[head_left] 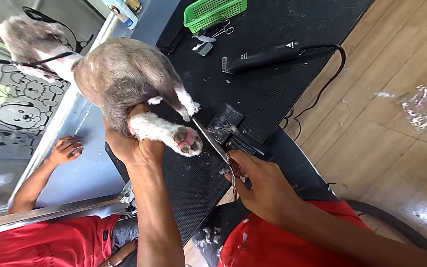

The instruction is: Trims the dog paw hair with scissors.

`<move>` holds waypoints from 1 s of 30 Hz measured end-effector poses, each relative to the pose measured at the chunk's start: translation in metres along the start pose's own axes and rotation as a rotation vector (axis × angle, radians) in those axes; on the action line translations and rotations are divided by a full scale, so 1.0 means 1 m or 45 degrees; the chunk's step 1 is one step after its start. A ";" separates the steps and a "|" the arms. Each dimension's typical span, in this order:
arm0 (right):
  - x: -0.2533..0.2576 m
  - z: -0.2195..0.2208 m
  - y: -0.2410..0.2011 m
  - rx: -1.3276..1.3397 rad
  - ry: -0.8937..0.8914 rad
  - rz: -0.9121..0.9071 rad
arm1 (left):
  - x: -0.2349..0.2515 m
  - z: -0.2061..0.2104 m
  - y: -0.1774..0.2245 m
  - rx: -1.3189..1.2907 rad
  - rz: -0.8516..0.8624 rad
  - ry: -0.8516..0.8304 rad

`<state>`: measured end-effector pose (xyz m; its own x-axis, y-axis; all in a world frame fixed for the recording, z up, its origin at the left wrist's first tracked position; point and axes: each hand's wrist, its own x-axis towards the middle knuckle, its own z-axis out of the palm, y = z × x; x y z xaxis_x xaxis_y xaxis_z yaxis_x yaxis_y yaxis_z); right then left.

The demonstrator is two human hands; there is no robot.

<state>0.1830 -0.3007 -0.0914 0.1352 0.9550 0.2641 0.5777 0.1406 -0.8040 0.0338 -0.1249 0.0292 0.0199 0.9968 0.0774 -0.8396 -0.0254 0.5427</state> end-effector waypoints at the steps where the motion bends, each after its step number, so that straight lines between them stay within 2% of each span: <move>1: 0.000 0.000 0.002 0.068 -0.028 0.035 | 0.001 -0.003 0.002 0.003 -0.010 -0.014; 12: -0.001 0.004 0.002 0.587 -0.463 0.138 | 0.003 -0.022 0.014 -0.097 -0.174 -0.084; 18: 0.004 0.004 0.002 0.721 -0.567 0.149 | 0.003 -0.025 0.015 -0.115 -0.199 -0.080; 21: 0.008 0.004 0.005 0.676 -0.526 0.171 | 0.004 -0.023 0.016 -0.115 -0.210 -0.052; 23: 0.012 0.005 0.011 0.630 -0.427 0.075 | 0.005 -0.025 0.017 -0.131 -0.223 -0.087; 26: 0.021 0.002 0.021 0.615 -0.406 -0.021 | 0.006 -0.026 0.017 -0.181 -0.238 -0.109; 30: 0.032 -0.003 0.025 0.544 -0.353 -0.080 | 0.004 -0.024 0.019 -0.213 -0.249 -0.042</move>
<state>0.2042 -0.2670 -0.1012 -0.1410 0.9665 0.2143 0.1895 0.2388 -0.9524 0.0046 -0.1194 0.0195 0.2061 0.9784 0.0129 -0.8960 0.1834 0.4043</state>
